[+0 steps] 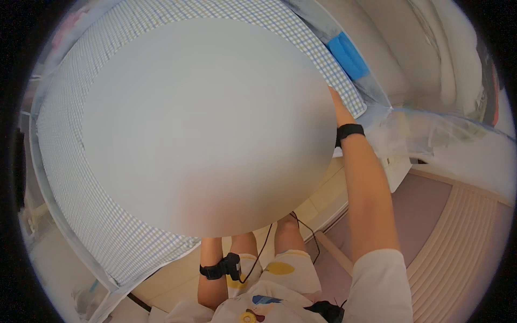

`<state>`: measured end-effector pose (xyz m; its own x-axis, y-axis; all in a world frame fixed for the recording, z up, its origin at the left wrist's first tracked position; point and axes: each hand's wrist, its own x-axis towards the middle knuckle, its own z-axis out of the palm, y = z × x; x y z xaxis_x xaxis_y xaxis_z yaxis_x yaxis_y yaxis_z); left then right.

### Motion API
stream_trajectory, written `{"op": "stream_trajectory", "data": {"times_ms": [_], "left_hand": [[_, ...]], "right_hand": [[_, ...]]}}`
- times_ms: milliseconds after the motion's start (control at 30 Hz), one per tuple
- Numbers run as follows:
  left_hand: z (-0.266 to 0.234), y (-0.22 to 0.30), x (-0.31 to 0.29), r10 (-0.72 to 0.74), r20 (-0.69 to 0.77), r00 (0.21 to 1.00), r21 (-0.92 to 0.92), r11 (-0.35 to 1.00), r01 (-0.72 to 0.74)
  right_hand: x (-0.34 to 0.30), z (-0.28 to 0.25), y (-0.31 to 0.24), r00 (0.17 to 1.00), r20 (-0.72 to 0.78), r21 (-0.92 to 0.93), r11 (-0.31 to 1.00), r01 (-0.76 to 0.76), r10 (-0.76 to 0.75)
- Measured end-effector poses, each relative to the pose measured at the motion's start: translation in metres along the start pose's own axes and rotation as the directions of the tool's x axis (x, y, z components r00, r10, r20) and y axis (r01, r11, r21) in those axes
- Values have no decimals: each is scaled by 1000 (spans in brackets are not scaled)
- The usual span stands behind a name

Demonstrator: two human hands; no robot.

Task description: The person smooths a checkered sheet over a mattress and tucks it into the edges of the bed frame.

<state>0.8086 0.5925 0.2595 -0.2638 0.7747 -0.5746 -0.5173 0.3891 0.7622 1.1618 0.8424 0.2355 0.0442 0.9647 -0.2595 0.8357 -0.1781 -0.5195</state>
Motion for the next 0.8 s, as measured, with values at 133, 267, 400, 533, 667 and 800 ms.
{"op": "stream_trajectory", "data": {"times_ms": [133, 267, 400, 533, 667, 800], "left_hand": [[8, -35, 26, -94, -18, 995, 20, 995, 94], [46, -101, 49, -128, -52, 990, 116, 984, 134], [85, -158, 63, -83, -134, 987, 341, 932, 125], [129, -217, 78, 189, -68, 980, 690, 718, -90], [178, -216, 75, 13, -90, 996, 698, 714, 54], [199, -239, 71, 46, -77, 996, 679, 734, 18]], "right_hand": [[66, -19, 110, 958, -73, -163, 945, -284, 276], [95, -41, 224, 919, -187, -221, 896, -384, 347], [127, -31, 254, 978, -91, -240, 949, -205, 189], [143, -29, 265, 966, -210, -214, 957, -194, 149], [130, -23, 266, 981, -155, -59, 990, -126, 116], [113, -38, 327, 971, -65, 141, 966, -217, 228]]}}
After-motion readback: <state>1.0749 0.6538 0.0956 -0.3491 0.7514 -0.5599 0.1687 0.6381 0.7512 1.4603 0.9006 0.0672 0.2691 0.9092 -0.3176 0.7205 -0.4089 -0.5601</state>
